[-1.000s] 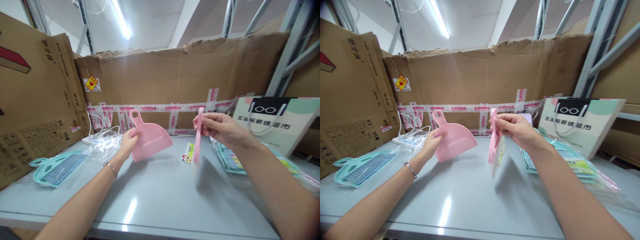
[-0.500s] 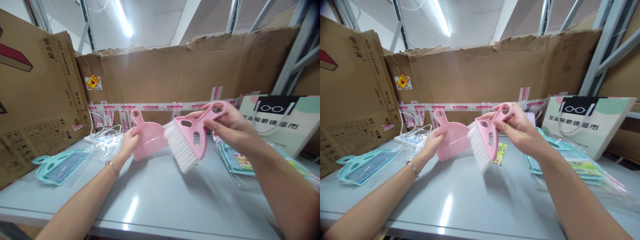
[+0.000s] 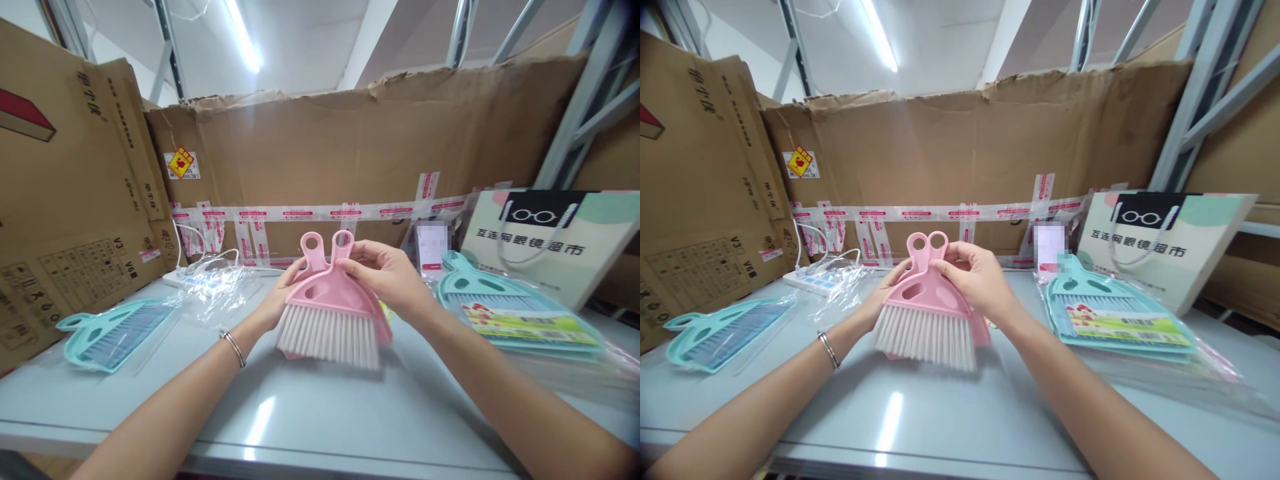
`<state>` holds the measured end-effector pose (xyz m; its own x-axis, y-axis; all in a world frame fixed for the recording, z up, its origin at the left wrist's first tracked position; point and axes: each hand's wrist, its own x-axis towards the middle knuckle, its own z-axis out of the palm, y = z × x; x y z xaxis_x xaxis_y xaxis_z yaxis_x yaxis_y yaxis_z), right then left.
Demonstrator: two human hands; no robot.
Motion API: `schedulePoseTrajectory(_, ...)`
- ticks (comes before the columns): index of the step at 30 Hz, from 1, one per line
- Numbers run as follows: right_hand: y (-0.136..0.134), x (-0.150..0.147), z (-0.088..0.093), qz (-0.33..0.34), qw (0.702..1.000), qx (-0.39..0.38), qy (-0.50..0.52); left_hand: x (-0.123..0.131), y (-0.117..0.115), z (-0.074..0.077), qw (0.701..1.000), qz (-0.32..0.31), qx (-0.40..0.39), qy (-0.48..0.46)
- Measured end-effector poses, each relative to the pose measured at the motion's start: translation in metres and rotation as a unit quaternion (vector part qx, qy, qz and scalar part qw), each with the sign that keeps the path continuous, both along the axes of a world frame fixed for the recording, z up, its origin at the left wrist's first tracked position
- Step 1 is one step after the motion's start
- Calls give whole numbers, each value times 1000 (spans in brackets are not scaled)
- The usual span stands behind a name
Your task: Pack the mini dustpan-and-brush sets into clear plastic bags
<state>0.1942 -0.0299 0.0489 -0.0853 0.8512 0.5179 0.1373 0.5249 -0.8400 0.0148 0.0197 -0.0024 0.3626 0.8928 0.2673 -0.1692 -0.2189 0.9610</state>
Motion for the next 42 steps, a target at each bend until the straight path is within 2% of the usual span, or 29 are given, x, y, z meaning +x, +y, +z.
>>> schedulePoseTrajectory(4,6,0,-8,-29,998,-1,-46,1,-7,4,999,-22,1,41)
schedulePoseTrajectory(7,11,0,-15,-80,993,21,-80,0,-9,8,995,-17,43,83)
schedulePoseTrajectory(10,13,-5,-21,-142,980,84,-107,2,-12,8,987,-21,95,126)
schedulePoseTrajectory(13,13,-10,-26,-161,975,122,-94,5,-14,6,973,-14,152,171)
schedulePoseTrajectory(15,15,-11,-29,-164,977,113,-74,6,-14,5,968,-1,170,186)
schedulePoseTrajectory(18,22,-7,-33,-132,990,42,-33,6,-12,3,967,2,169,189)
schedulePoseTrajectory(21,28,1,-33,-12,998,-62,-28,6,-10,2,964,10,182,193)
schedulePoseTrajectory(23,28,5,-32,36,993,-106,-42,6,-10,2,960,18,197,199)
schedulePoseTrajectory(28,22,0,-26,7,991,-119,-64,7,-14,7,954,57,187,229)
schedulePoseTrajectory(34,16,-10,-24,-19,991,-104,-84,9,-22,21,969,59,121,205)
schedulePoseTrajectory(42,16,-13,-24,-39,991,-116,-61,10,-23,24,976,95,77,180)
